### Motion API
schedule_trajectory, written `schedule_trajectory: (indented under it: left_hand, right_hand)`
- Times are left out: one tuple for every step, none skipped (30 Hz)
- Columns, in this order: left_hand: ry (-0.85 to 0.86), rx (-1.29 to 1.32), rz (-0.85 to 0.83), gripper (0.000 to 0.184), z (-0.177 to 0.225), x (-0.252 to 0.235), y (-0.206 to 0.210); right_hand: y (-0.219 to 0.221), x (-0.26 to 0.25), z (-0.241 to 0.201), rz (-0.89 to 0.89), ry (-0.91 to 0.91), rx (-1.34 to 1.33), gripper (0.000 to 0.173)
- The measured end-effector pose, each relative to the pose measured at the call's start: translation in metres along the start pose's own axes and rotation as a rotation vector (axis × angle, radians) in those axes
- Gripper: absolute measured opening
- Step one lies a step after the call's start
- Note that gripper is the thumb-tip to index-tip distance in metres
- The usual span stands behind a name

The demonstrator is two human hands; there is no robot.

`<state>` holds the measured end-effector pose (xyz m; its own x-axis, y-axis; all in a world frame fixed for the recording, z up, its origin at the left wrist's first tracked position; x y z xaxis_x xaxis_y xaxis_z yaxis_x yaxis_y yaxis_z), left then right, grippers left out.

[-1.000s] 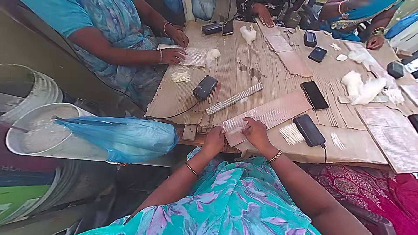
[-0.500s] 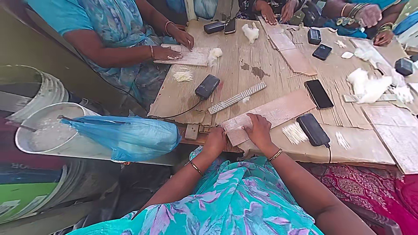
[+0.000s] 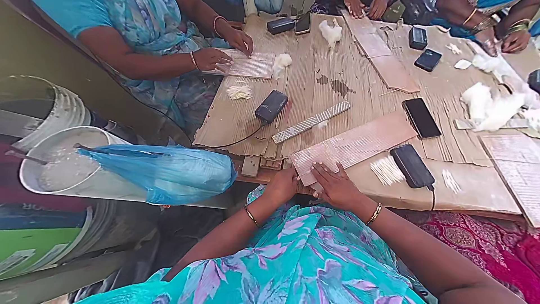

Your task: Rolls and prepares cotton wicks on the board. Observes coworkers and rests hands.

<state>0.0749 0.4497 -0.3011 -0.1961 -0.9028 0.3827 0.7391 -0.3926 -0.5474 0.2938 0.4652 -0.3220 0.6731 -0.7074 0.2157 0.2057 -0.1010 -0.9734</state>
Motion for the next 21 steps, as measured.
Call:
schedule_trajectory:
  left_hand:
    - [-0.011,0.011,-0.045,0.034,0.001,0.003,0.0]
    - [-0.019,0.021,-0.081,0.034,0.001,0.005,0.0]
    - [-0.03,0.032,-0.116,0.035,0.002,0.006,0.001]
    - [-0.034,0.043,-0.132,0.035,0.002,0.007,0.001]
    - [-0.034,0.058,-0.13,0.035,0.002,0.007,0.002]
    - [-0.03,0.077,-0.111,0.034,0.002,0.007,0.001]
    - [-0.02,0.096,-0.076,0.034,0.002,0.006,0.0]
    - [-0.008,0.114,-0.036,0.033,0.001,0.004,-0.002]
    - [0.004,0.124,0.003,0.032,0.001,0.001,-0.004]
    - [0.016,0.119,0.043,0.032,0.001,-0.003,-0.006]
    - [0.024,0.103,0.075,0.03,0.001,-0.007,-0.008]
    - [0.024,0.079,0.1,0.029,0.001,-0.01,-0.01]
    - [0.015,0.051,0.114,0.029,0.003,-0.012,-0.012]
    - [0.006,0.027,0.124,0.028,0.005,-0.014,-0.013]
    - [0.005,0.008,0.127,0.027,0.006,-0.016,-0.014]
    - [0.004,-0.012,0.126,0.027,0.006,-0.017,-0.014]
    - [0.002,-0.029,0.122,0.027,0.005,-0.017,-0.014]
    - [-0.002,-0.044,0.112,0.028,0.004,-0.017,-0.013]
    - [-0.009,-0.053,0.09,0.029,0.002,-0.016,-0.012]
    - [-0.018,-0.055,0.054,0.031,-0.002,-0.015,-0.01]
    - [-0.017,-0.048,0.021,0.032,-0.005,-0.013,-0.007]
  right_hand:
    - [0.001,0.011,0.001,0.011,-0.025,-0.002,0.083]
    - [0.002,0.021,0.001,0.015,-0.046,-0.008,0.081]
    - [0.003,0.029,0.003,0.017,-0.063,-0.003,0.08]
    - [0.001,0.034,0.005,0.001,-0.074,0.003,0.079]
    - [-0.002,0.037,0.007,0.004,-0.075,0.007,0.077]
    - [-0.003,0.037,0.01,0.033,-0.056,0.01,0.076]
    - [-0.004,0.034,0.014,0.082,-0.012,-0.001,0.074]
    - [-0.005,0.027,0.018,0.134,0.047,-0.009,0.072]
    - [-0.006,0.018,0.022,0.188,0.105,-0.001,0.072]
    - [-0.008,0.007,0.025,0.224,0.139,0.01,0.072]
    - [-0.01,-0.004,0.026,0.24,0.149,0.013,0.072]
    - [-0.012,-0.017,0.025,0.249,0.139,0.014,0.072]
    - [-0.013,-0.029,0.022,0.251,0.119,0.018,0.073]
    - [-0.013,-0.041,0.019,0.252,0.091,0.02,0.073]
    - [-0.012,-0.05,0.016,0.236,0.064,0.022,0.073]
    - [-0.012,-0.056,0.013,0.201,0.043,0.025,0.073]
    - [-0.01,-0.058,0.011,0.164,0.023,0.018,0.074]
    - [-0.006,-0.056,0.009,0.142,0.007,0.013,0.075]
    - [-0.003,-0.051,0.007,0.13,-0.007,0.012,0.077]
    - [-0.001,-0.042,0.005,0.096,-0.021,0.006,0.078]
    - [0.0,-0.03,0.002,0.057,-0.041,0.006,0.079]
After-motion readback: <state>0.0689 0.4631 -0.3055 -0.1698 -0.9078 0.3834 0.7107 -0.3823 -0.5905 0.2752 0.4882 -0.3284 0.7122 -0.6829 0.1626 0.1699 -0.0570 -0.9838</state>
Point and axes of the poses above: each hand's wrist, its own x-axis away from the middle knuckle, its own y-axis out of the palm, z = x × y, the point moved 1 cm from there along -x, towards the middle knuckle, and after that the axes turned 14 degrees about x, right-handed, at the moved point
